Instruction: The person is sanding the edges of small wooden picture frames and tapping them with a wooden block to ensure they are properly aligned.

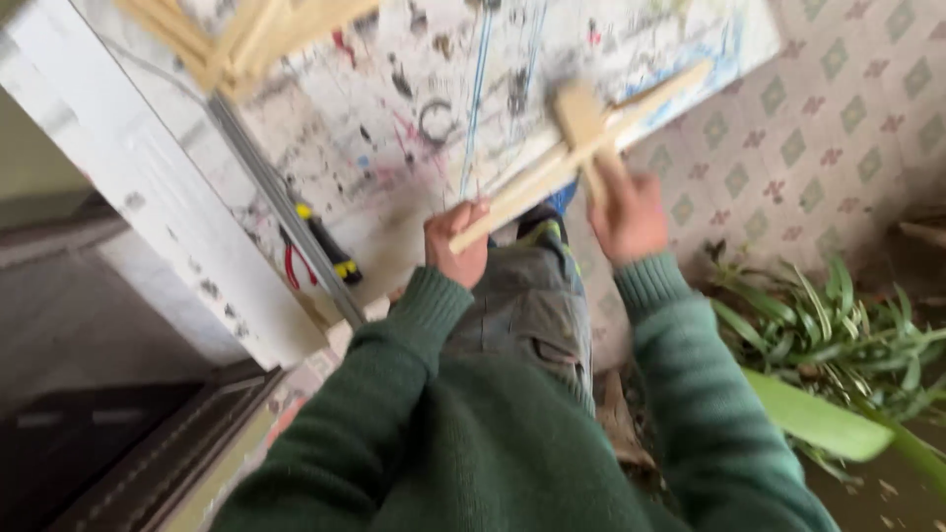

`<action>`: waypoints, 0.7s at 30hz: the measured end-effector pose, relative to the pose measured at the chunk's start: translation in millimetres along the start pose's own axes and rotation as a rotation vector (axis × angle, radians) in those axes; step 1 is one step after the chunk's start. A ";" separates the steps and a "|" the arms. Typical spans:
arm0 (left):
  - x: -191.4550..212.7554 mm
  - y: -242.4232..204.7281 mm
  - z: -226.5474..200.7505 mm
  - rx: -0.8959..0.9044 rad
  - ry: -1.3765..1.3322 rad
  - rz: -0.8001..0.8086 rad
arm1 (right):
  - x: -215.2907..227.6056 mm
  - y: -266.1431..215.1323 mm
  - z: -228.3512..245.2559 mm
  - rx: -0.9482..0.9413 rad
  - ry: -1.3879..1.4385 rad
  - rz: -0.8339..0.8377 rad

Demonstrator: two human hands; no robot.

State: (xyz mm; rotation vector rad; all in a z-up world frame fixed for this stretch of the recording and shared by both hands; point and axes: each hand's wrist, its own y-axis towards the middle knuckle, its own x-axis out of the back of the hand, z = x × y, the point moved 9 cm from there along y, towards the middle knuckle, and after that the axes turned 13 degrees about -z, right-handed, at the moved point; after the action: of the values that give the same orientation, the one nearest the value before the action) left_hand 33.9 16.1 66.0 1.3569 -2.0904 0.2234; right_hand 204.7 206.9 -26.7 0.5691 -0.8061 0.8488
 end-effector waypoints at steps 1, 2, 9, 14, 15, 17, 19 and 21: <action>3.7 -12.8 0.5 0.020 0.006 0.008 | -15.9 -8.6 16.7 -0.007 0.003 0.021; 1.5 -13.4 1.1 0.014 0.011 0.010 | -24.0 -2.4 25.7 -0.053 0.026 -0.070; 1.4 -5.4 18.8 0.147 -0.162 -0.088 | 11.7 -13.6 71.7 0.107 0.210 0.166; -2.5 -17.0 66.5 0.267 -0.056 -0.203 | -18.0 1.2 4.4 -0.032 0.049 -0.022; -0.5 -13.8 65.3 0.328 -0.079 -0.220 | -8.3 11.7 19.8 -0.094 0.116 -0.155; 3.8 16.3 55.3 0.156 0.041 -0.240 | -5.4 5.1 70.8 -0.043 0.186 -0.057; 10.3 22.4 35.8 0.017 0.175 -0.224 | 4.0 -13.9 89.5 -0.029 0.256 0.075; 10.2 29.8 18.4 0.017 0.089 -0.245 | 16.2 -18.3 71.6 0.069 0.265 0.253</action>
State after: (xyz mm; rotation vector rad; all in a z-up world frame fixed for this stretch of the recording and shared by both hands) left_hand -2.4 13.5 63.1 1.5681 -1.8332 0.1944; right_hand 198.7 152.5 25.5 0.4083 -0.6149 1.1610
